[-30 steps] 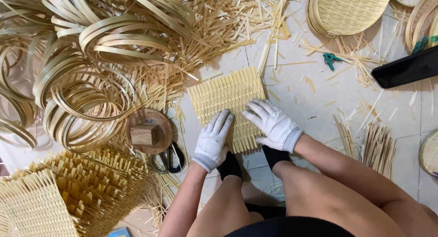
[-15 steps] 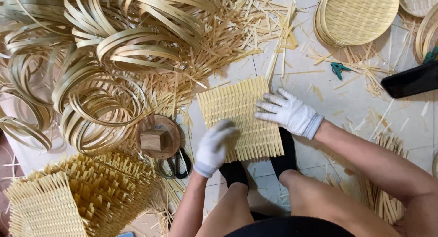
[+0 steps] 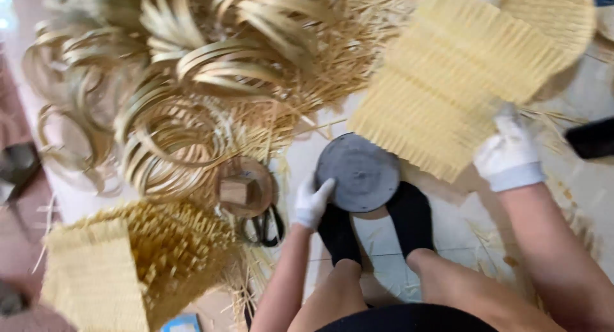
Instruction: The recorder constructs a bamboo basket by trimming strips with scissors and assembling them using wooden templates.
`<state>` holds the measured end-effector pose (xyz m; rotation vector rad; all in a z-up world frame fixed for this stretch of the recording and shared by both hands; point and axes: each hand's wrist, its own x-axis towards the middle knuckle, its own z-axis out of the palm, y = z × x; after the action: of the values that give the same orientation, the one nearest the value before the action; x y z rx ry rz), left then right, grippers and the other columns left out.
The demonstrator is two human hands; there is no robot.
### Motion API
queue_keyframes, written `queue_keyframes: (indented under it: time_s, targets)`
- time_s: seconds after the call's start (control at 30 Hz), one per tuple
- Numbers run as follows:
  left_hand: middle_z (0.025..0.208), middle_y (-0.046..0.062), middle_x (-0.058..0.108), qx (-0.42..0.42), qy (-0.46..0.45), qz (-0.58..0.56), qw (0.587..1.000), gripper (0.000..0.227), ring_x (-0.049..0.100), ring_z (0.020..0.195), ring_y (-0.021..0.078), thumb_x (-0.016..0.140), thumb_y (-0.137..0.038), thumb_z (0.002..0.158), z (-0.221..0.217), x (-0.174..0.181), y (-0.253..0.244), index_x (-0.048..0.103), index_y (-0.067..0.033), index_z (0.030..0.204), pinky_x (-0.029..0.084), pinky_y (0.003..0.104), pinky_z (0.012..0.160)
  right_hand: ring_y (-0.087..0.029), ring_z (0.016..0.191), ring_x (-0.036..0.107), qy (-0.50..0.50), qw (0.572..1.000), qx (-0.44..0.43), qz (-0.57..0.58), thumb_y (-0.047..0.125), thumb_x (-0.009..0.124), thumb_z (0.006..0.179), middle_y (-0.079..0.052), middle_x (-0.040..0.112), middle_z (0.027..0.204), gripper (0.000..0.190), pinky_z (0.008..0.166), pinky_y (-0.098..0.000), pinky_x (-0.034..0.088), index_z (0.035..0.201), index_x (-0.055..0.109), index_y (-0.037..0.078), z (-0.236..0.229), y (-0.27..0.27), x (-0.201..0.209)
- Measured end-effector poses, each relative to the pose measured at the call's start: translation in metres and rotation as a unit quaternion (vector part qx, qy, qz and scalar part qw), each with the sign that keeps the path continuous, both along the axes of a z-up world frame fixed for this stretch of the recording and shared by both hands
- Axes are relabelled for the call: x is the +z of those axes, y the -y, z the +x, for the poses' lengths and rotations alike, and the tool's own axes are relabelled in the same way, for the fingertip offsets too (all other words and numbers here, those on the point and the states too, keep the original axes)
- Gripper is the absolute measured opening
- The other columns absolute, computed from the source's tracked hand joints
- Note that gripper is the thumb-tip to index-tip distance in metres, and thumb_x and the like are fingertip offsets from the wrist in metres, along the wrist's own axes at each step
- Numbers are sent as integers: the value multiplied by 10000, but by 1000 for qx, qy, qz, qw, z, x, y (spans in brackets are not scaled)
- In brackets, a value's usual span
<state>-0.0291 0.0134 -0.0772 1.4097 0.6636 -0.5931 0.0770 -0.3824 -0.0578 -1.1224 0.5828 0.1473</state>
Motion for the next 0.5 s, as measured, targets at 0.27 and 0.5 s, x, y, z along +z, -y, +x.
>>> queue_keyframes:
  time_s: [0.27,0.5]
  targets:
    - [1085,187,728,-172,150,315,921,405,711,970,335,694,-122,887,-25,164,-64,637,-50,1282,555,393,847,-82,1150,637,-121,989,5,84,205,542,1054,56,584,1411,420,664,-147,557,1471,523,252,-21,-10,-37]
    - [1082,117,732,-538,-130,347,757,373,685,1044,364,714,-207,733,-173,52,-188,764,-245,1100,550,455,918,-222,1101,678,-176,969,62,160,25,581,961,-77,692,1191,383,970,-370,551,1344,583,43,-56,-49,-102]
